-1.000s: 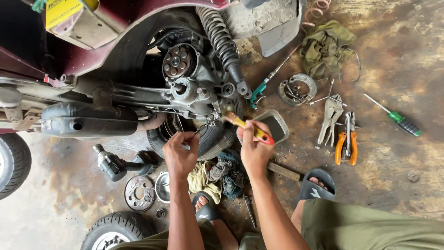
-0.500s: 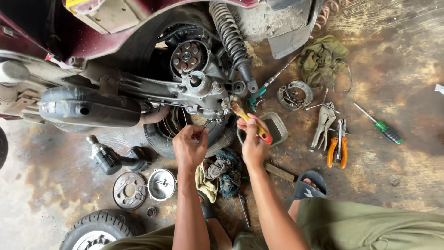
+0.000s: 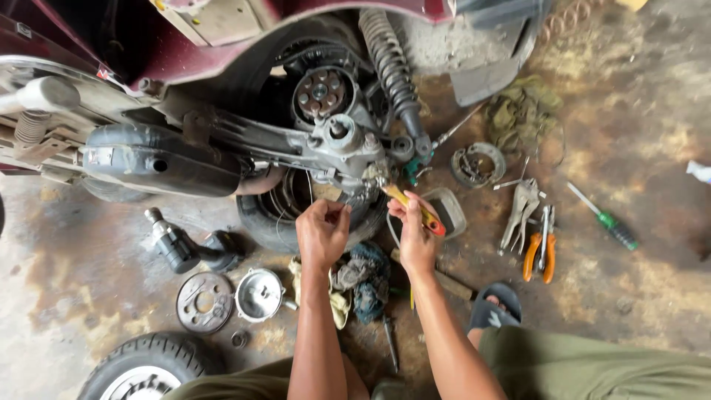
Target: Cleaning the engine and rear axle area of a scooter using a brush, a pick tool, and a cloth
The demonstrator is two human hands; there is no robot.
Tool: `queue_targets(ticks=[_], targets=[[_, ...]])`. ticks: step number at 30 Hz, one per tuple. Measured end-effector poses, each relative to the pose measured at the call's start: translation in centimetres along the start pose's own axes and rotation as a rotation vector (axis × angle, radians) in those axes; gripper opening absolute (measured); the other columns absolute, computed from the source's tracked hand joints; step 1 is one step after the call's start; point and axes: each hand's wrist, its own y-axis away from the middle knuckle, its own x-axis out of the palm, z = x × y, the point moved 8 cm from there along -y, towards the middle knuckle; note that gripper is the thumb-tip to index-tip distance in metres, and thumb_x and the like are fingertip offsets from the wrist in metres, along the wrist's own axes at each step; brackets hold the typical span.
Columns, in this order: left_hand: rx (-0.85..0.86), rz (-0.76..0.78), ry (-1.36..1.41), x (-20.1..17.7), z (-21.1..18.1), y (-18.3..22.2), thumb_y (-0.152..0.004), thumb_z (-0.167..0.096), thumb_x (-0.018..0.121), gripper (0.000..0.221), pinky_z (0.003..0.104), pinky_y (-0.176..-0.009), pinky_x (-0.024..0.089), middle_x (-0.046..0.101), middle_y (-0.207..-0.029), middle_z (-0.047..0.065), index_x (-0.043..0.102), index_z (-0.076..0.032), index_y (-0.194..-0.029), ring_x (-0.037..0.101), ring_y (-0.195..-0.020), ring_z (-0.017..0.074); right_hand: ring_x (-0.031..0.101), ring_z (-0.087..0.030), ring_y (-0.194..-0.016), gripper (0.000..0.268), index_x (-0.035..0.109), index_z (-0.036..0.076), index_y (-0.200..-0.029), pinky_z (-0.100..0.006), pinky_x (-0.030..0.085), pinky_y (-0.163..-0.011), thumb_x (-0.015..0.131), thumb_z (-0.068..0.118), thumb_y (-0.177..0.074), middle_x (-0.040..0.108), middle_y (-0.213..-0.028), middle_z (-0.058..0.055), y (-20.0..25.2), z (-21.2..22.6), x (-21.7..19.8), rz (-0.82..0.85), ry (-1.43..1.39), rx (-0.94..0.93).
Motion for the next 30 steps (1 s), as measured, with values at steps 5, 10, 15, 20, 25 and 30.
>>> queue_targets(ticks=[5, 10, 15, 20, 25, 30], targets=[[-0.079, 0.083, 0.081, 1.1, 1.9, -0.3, -0.091, -0.013, 0.075, 0.01, 0.04, -0.058, 0.054, 0.069, -0.065, 0.011, 0.075, -0.005, -0.085, 0.068, -0.063, 0.0248, 0.077, -0.028, -0.084, 0.025, 0.067, -0.004, -0.119, -0.035, 0.065, -0.078, 0.057, 0.012, -0.104, 0.075, -0.092, -0.027, -1.0, -1.2, -0.5, 0.025, -0.138, 0.029], [-0.141, 0.16, 0.155, 1.7, 3.3, -0.6, -0.089, -0.014, 0.078, 0.011, 0.041, -0.057, 0.053, 0.07, -0.065, 0.014, 0.076, -0.004, -0.084, 0.069, -0.063, 0.0262, 0.075, -0.027, -0.094, 0.042, 0.066, -0.001, -0.126, -0.035, 0.063, -0.088, 0.054, 0.031, -0.102, 0.075, -0.101, -0.024, -1.4, -2.6, -0.7, 0.083, -0.201, 0.252], [-0.145, 0.176, 0.185, 1.4, 3.4, -1.0, -0.086, -0.014, 0.08, 0.011, 0.04, -0.06, 0.053, 0.071, -0.066, 0.015, 0.077, -0.004, -0.082, 0.068, -0.064, 0.0255, 0.077, -0.032, -0.07, 0.006, 0.063, 0.004, -0.096, -0.037, 0.067, -0.067, 0.069, 0.003, -0.095, 0.072, -0.079, -0.019, -2.0, -1.7, -3.7, -0.125, -0.109, 0.259], [-0.125, 0.17, 0.197, 1.5, 3.6, -1.1, -0.086, -0.015, 0.08, 0.011, 0.04, -0.06, 0.053, 0.07, -0.066, 0.014, 0.077, -0.005, -0.083, 0.068, -0.064, 0.0266, 0.069, -0.017, -0.053, 0.019, 0.077, 0.01, -0.107, -0.026, 0.059, -0.05, 0.08, 0.013, -0.088, 0.074, -0.072, -0.015, -2.4, 1.3, -3.4, 0.193, 0.679, 0.224], [-0.1, 0.137, 0.136, 0.9, 3.1, -1.0, -0.081, -0.017, 0.081, 0.012, 0.039, -0.06, 0.052, 0.069, -0.063, 0.013, 0.077, -0.006, -0.081, 0.067, -0.061, 0.0266, 0.072, -0.035, -0.106, 0.035, 0.073, 0.019, -0.129, -0.044, 0.059, -0.088, 0.063, 0.021, -0.096, 0.075, -0.114, -0.017, -1.8, 2.9, 0.8, 0.415, 1.075, 0.158], [-0.08, 0.131, 0.107, 1.1, 3.0, -1.2, -0.082, -0.016, 0.08, 0.012, 0.04, -0.059, 0.051, 0.068, -0.062, 0.015, 0.076, -0.005, -0.081, 0.067, -0.06, 0.03, 0.075, -0.031, -0.082, 0.031, 0.077, 0.014, -0.123, -0.042, 0.06, -0.066, 0.065, 0.022, -0.095, 0.078, -0.095, -0.014, -1.0, 4.7, 2.7, 0.426, 1.276, -0.343]])
